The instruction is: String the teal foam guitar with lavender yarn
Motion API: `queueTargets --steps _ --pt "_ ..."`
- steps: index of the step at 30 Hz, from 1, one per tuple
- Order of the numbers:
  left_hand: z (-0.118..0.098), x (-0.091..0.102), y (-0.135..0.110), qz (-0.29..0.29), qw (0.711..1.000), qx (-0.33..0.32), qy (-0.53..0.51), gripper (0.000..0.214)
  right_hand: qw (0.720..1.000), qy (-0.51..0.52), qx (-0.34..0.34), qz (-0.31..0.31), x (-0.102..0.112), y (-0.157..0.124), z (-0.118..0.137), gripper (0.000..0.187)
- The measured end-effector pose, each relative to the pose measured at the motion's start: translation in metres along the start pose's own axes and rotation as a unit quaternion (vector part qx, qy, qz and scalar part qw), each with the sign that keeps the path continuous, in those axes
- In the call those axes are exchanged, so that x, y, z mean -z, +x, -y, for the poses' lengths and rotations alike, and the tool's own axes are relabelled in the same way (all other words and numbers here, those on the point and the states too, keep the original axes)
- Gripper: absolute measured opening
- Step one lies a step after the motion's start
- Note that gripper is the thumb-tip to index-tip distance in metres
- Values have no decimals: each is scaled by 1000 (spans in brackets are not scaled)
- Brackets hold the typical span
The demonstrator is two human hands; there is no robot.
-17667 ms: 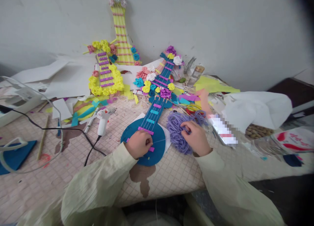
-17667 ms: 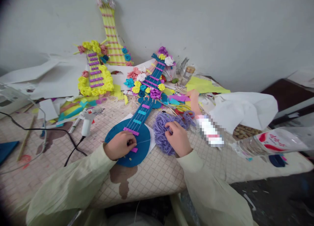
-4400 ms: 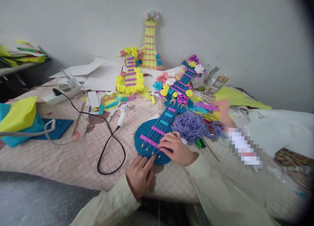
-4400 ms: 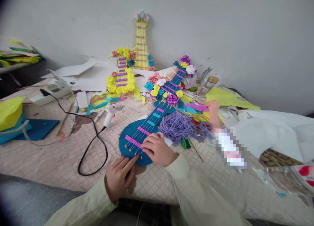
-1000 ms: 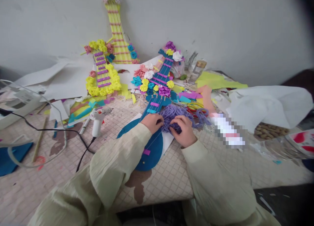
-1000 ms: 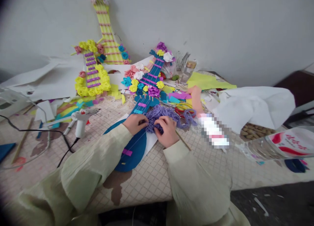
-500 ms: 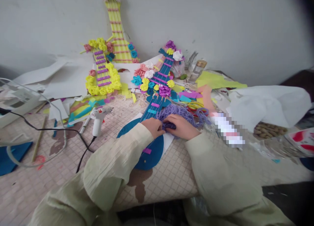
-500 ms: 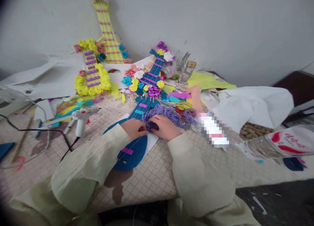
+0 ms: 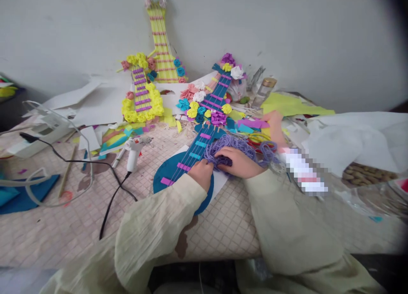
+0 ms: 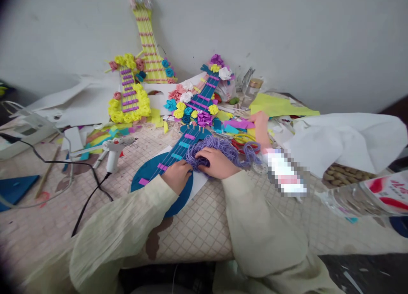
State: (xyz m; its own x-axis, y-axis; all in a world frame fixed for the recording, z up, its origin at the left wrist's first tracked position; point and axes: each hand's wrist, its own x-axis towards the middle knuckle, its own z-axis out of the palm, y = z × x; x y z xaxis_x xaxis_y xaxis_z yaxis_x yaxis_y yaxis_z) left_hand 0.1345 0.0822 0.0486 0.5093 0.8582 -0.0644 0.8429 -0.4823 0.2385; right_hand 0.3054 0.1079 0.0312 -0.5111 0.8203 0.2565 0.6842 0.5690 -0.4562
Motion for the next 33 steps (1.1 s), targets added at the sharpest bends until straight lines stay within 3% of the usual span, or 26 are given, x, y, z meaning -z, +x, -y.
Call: queueTargets --steps 5,13,18,21,24,28,30,33 --pt "0 -7 4 -35 999 27 -22 13 998 -23 27 -53 3 -5 4 9" --pt "4 -11 5 -57 996 22 -59 18 992 -115 45 -2 -1 -3 3 13" --pt "7 -10 7 -56 995 13 -82 18 989 -147 27 -13 -4 -2 6 7" --pt "12 1 1 -60 991 -7 -115 19 991 -131 34 -18 -6 -3 5 6" --pt "18 25 -22 -95 980 -29 -171 22 993 -109 46 -19 -7 -5 1 6" --pt "28 57 -72 -174 964 -45 -194 24 993 -96 53 -32 -9 -6 -4 5" --pt "33 62 -96 -204 959 -31 -192 22 994 -89 55 -43 -10 -7 -5 6" --pt "39 45 -121 -229 951 -10 -210 20 996 -61 48 -45 -10 -7 -4 11"
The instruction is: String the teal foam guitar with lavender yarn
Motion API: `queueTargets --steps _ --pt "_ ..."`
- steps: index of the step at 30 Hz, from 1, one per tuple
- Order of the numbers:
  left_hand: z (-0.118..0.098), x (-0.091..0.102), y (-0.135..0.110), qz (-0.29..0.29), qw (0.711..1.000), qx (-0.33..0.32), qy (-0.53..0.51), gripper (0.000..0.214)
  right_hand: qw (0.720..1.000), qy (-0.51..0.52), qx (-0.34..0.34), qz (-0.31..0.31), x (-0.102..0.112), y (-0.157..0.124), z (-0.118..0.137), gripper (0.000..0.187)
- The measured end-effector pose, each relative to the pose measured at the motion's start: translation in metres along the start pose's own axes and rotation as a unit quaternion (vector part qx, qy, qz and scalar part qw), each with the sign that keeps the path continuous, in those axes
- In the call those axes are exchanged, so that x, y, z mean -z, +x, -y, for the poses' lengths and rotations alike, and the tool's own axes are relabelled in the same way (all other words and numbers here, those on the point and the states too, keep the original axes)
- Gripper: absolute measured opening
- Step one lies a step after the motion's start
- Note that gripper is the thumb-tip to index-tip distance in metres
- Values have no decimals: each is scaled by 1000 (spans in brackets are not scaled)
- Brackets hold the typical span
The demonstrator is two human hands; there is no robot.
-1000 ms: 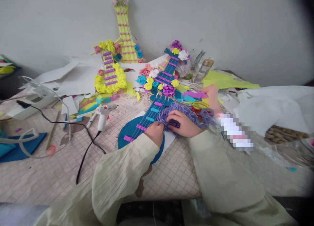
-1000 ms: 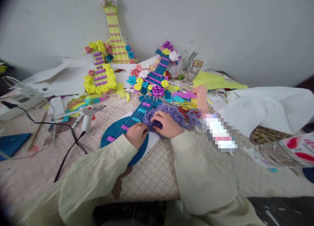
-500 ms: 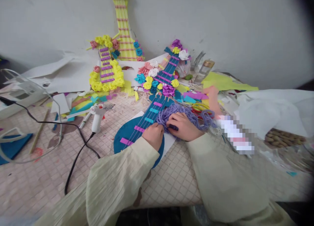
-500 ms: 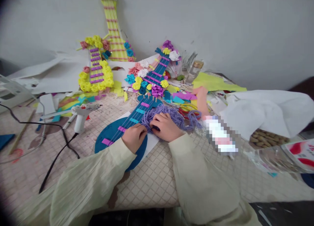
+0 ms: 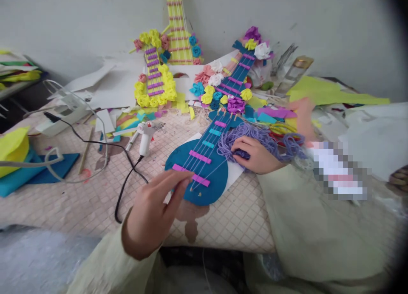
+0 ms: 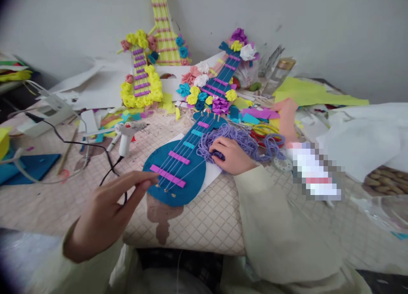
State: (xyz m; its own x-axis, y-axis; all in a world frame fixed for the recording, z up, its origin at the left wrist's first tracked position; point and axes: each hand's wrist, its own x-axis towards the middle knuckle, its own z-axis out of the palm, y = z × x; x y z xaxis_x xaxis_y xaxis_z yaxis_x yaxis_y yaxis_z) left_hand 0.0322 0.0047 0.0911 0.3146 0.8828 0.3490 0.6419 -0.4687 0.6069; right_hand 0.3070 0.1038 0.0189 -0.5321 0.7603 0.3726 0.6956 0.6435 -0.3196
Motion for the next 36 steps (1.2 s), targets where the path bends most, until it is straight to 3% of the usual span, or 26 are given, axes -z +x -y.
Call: queueTargets --steps 4,6,8,10,12,14,16,19,23,31,36 --pt "19 -25 -36 5 999 27 -36 12 999 34 -22 8 0 0 1 13" --pt "27 -36 -52 30 990 118 -74 11 999 41 -28 4 0 -1 1 13" --pt "31 -43 -65 76 948 249 -185 20 999 47 -28 -1 0 -1 1 12" --pt "32 -46 -73 97 875 337 -335 29 998 52 -27 -4 0 -1 0 11" --pt "31 -49 -74 78 817 356 -447 33 998 55 -24 -5 -1 0 0 12" --pt "28 -51 -68 38 797 348 -492 35 998 60 -24 -10 -3 0 0 13" --pt "25 -53 -57 -1 804 348 -483 38 997 67 -29 -19 -4 1 1 13" --pt "23 -51 -40 -60 836 335 -430 33 996 75 -43 -28 -5 2 5 11" --pt "37 -41 -31 -109 856 320 -392 27 995 81 -55 -34 -7 4 12 9" --pt "62 -24 -45 -39 872 323 -365 25 993 66 -56 -86 -22 11 22 4" --pt "62 -23 -56 -7 914 302 -271 31 990 44 -71 -114 -27 15 24 5"
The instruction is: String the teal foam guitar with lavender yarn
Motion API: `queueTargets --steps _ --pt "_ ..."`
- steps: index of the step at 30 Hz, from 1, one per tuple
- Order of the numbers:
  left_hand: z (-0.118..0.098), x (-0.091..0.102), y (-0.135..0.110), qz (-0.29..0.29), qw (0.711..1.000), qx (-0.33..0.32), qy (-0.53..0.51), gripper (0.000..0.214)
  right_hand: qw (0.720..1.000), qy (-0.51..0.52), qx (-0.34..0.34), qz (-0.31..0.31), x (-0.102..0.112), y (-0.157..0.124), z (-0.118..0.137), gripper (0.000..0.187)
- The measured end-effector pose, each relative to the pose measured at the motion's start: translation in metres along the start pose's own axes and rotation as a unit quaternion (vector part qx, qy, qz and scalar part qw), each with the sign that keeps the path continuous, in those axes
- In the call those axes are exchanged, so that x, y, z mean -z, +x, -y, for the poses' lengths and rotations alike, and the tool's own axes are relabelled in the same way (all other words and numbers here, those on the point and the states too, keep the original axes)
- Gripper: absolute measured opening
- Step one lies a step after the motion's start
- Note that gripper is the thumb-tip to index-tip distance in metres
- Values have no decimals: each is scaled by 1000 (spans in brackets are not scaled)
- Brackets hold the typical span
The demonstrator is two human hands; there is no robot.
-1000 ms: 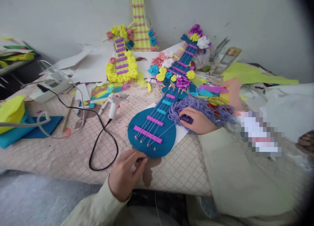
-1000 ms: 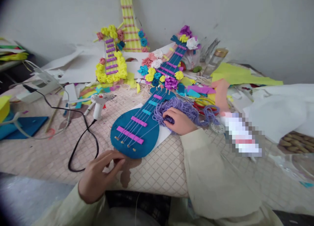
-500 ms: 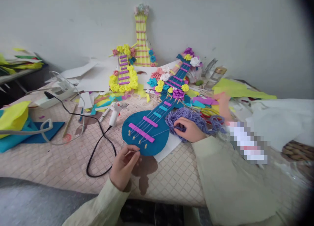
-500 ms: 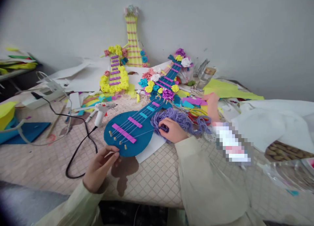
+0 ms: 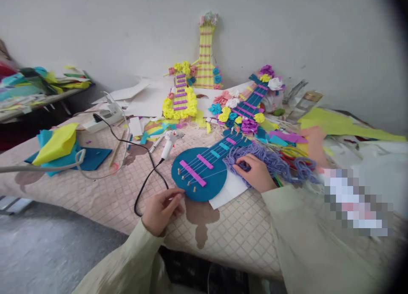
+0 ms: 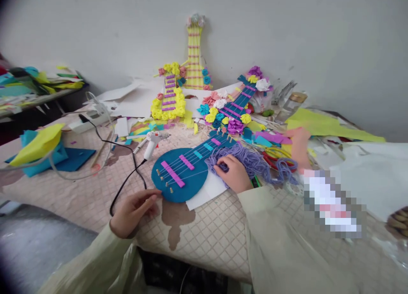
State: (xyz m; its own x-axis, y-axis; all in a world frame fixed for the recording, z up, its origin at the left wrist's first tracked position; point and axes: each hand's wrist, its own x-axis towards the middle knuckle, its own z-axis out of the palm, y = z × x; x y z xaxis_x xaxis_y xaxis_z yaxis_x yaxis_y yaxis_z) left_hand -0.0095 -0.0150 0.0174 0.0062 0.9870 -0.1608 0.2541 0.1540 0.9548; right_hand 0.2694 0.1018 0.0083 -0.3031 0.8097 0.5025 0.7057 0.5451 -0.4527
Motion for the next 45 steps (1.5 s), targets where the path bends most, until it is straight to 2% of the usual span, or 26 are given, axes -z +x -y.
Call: queueTargets --steps 2,3,5,7,9,13,18,26,29,33,36,40,45 --pt "2 1 -3 -38 992 -66 103 29 1000 -3 2 1 0 0 1 6" --pt "2 1 -3 -62 977 -115 170 27 1000 -5 4 1 0 0 1 6" --pt "4 0 -2 -95 924 -221 297 26 1000 -7 4 2 0 0 1 6" --pt "5 -1 2 -95 872 -293 381 29 1000 -10 4 2 1 -1 1 6" --pt "6 -3 6 -76 843 -316 429 34 1000 -11 7 0 1 -1 0 5" --pt "3 -5 12 -36 817 -306 488 40 1000 -14 17 -1 2 -2 0 5" --pt "-1 -9 14 18 811 -284 511 44 1000 -15 23 3 3 -2 0 4" --pt "0 -14 14 6 822 -260 506 35 999 -20 31 6 2 -3 -2 6" --pt "5 -14 13 -24 825 -286 488 32 999 -21 32 13 3 -3 -1 5" --pt "14 -15 12 -83 811 -326 479 30 999 -14 33 18 3 -3 -1 6" --pt "19 -15 11 -99 807 -329 480 28 999 -14 34 17 3 -3 -2 6" --pt "22 -16 10 -122 816 -337 453 27 999 -17 35 16 3 -3 -2 7" --pt "25 -17 10 -123 823 -341 438 25 999 -38 18 -8 3 -3 -2 6"
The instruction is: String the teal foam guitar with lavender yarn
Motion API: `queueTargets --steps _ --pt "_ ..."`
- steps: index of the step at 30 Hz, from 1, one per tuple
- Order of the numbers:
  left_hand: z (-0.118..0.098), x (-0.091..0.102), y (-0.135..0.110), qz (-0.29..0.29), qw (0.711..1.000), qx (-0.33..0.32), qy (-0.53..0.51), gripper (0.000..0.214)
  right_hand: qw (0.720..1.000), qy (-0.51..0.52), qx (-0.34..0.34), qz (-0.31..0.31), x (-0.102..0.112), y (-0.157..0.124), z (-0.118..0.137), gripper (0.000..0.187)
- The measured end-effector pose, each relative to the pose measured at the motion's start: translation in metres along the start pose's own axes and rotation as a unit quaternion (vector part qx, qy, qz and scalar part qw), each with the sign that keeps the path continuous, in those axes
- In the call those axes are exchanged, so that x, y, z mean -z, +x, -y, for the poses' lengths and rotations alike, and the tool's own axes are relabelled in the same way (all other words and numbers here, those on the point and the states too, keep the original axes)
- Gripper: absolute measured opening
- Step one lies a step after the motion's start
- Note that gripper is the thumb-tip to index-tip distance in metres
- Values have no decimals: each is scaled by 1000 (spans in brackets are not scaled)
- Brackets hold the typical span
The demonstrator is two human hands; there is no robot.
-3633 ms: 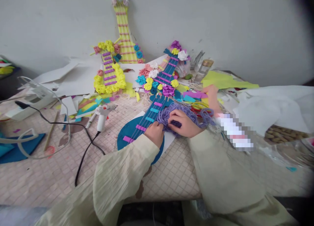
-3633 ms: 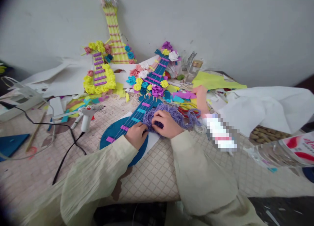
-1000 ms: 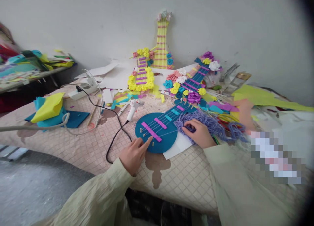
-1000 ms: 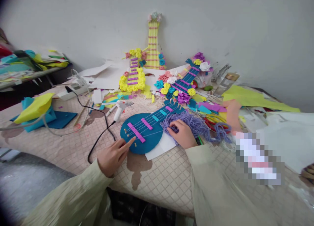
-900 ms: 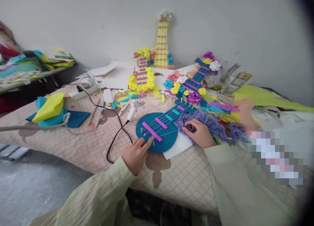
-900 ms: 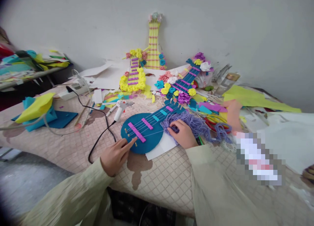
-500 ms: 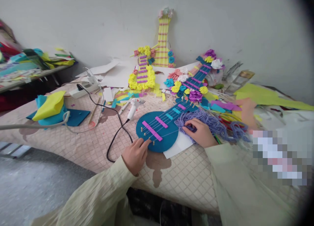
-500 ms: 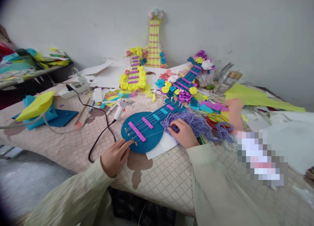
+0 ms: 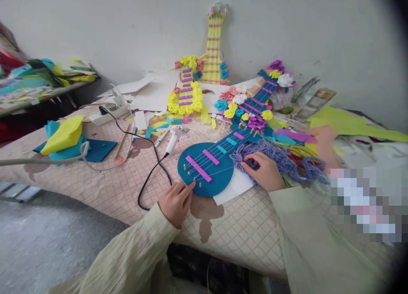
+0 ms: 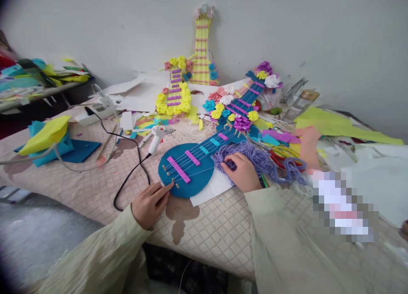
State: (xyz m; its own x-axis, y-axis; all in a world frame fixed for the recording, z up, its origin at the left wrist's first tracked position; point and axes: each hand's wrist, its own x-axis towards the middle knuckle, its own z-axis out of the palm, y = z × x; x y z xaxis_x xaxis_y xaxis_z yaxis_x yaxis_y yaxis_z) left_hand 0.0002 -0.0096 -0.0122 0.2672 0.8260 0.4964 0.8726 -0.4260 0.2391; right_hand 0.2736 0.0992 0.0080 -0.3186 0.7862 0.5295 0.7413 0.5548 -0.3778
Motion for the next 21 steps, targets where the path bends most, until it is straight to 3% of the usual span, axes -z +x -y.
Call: queueTargets --steps 12,21 --pt "-1 3 2 49 998 -22 41 36 1000 11 -4 14 0 0 -2 5" --pt "6 -5 3 2 997 -52 52 30 999 23 -17 14 -2 1 -1 5"
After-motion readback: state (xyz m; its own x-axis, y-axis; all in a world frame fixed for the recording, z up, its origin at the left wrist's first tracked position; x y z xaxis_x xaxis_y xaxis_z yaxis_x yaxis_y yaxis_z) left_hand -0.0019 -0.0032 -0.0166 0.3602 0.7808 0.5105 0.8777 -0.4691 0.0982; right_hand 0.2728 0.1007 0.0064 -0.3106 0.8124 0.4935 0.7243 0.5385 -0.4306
